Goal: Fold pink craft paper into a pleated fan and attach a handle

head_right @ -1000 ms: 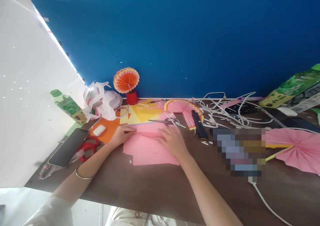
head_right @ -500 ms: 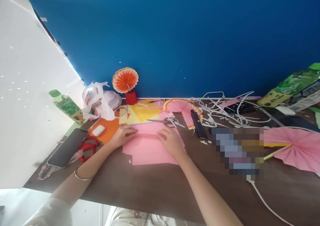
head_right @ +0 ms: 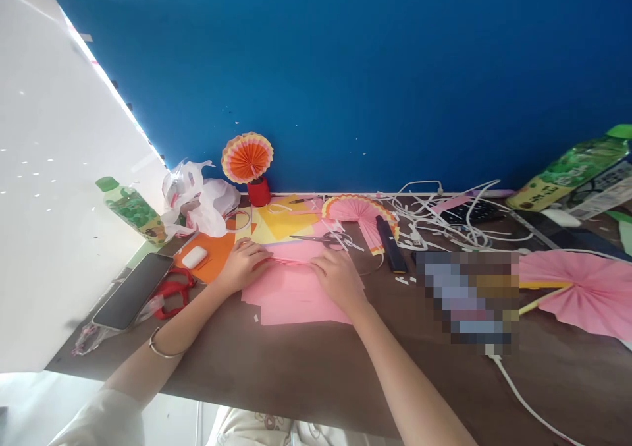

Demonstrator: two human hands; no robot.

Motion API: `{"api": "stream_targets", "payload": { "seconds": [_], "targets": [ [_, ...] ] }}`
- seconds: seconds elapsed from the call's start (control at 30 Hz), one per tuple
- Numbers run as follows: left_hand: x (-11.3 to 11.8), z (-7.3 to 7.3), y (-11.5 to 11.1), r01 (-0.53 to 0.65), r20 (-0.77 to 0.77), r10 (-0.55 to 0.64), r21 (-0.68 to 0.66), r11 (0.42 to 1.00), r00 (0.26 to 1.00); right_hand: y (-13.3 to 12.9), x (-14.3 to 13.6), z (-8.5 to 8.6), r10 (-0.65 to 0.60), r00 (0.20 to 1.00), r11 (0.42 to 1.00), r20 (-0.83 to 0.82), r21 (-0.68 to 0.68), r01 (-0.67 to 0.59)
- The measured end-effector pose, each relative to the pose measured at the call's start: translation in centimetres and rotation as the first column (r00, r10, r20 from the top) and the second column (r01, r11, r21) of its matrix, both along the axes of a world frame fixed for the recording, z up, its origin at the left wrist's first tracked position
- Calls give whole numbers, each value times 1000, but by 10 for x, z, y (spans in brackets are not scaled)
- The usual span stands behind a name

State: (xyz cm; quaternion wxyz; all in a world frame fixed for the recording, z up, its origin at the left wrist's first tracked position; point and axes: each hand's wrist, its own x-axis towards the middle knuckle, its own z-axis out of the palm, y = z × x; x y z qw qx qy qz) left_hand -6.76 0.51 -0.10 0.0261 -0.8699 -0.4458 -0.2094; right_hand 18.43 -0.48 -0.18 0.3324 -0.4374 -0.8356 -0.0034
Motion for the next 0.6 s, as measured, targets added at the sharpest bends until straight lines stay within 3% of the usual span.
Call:
{"api": "stream_targets", "payload": {
  "seconds": [0.2,0.6],
  "targets": [
    [25,7,-15,48,20,-50,89,995,999,-11,-21,2,27,998,999,-50,25,-26],
    [23,8,-10,117,77,-112,-64,991,991,-12,-17,8,85,995,996,-43,-27,-86]
  ]
}}
